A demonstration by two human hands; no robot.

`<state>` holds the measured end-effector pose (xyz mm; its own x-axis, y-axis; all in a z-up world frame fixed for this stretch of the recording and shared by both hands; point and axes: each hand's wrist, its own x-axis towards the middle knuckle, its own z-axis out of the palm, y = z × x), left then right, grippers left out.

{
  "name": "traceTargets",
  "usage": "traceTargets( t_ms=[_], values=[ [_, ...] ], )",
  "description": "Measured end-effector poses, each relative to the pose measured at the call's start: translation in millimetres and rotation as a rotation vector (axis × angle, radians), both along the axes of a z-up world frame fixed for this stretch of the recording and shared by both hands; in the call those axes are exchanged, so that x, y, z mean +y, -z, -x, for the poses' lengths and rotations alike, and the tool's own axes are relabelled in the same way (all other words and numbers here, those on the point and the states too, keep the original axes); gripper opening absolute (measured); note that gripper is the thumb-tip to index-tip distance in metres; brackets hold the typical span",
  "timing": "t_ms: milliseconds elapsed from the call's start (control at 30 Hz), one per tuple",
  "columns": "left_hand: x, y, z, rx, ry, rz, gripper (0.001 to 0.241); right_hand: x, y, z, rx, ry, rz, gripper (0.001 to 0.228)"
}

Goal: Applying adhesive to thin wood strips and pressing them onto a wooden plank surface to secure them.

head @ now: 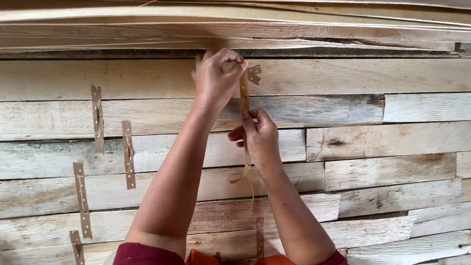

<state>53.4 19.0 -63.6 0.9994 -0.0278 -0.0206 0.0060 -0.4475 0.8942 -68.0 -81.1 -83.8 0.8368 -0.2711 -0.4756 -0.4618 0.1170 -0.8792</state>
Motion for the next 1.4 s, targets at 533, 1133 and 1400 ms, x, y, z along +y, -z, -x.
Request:
traceTargets(
  t_ms=[533,1133,1400],
  values=[
    [-23.2,57.7,-4.3,-0.085,-0.131,-0.308,0.013,-4.2,3.6,-13.7,0.036,-0.045,0.151,0.015],
    [12.6,79.4,10.1,-0.288,0.355,-0.346,0.039,-2.2,2.7,-14.4,0.037,-0.035,0.143,0.029],
    [13.8,64.1,5.9,-0.243,0.418,-0.524,0.041,-9.2,11.7,-13.6,0.077,-0.038,0.089,0.023]
  ],
)
